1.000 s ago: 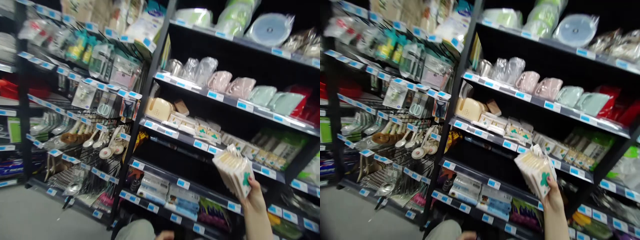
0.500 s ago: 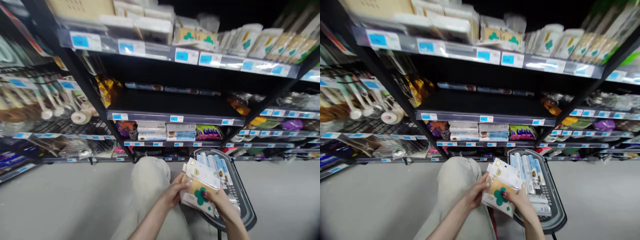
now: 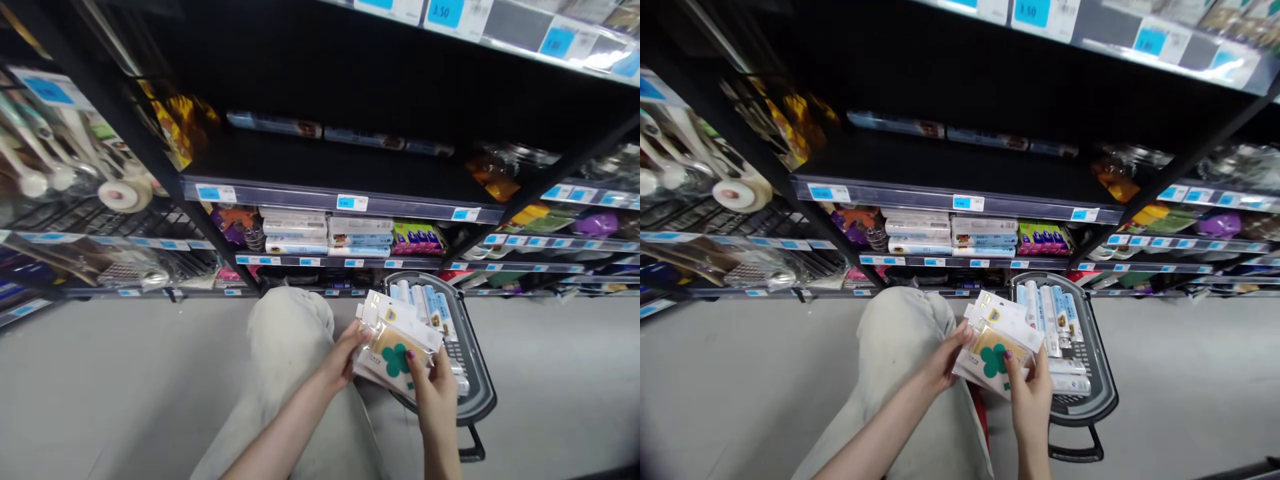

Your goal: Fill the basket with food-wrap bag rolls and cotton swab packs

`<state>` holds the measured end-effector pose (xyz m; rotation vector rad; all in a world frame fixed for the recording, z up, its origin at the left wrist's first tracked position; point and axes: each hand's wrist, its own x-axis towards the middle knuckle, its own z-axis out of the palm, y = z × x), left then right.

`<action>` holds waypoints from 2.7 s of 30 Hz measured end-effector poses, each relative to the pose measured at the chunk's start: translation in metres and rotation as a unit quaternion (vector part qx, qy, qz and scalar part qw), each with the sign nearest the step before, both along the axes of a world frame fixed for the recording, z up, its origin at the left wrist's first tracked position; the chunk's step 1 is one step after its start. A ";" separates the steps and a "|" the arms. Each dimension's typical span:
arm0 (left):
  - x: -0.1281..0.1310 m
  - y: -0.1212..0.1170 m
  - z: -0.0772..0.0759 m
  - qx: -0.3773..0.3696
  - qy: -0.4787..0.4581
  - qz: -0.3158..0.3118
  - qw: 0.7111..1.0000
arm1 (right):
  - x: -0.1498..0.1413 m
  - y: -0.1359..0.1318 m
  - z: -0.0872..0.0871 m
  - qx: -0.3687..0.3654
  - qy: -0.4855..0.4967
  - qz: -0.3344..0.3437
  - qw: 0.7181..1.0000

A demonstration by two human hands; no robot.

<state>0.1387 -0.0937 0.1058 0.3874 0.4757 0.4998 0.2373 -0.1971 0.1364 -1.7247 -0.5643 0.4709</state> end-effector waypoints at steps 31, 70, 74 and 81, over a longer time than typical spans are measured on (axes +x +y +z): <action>-0.013 0.001 0.011 0.021 -0.036 0.003 0.999 | 0.002 0.000 0.012 0.053 -0.006 -0.072 0.996; -0.016 0.002 0.005 0.024 -0.015 0.016 0.999 | 0.034 -0.028 0.015 0.326 0.564 0.163 0.742; -0.016 0.002 0.005 0.023 -0.017 0.017 0.999 | 0.031 -0.024 0.018 0.293 0.541 0.095 0.783; -0.016 0.002 0.012 0.021 -0.008 0.025 0.999 | 0.046 -0.021 -0.012 0.187 0.461 -0.014 0.867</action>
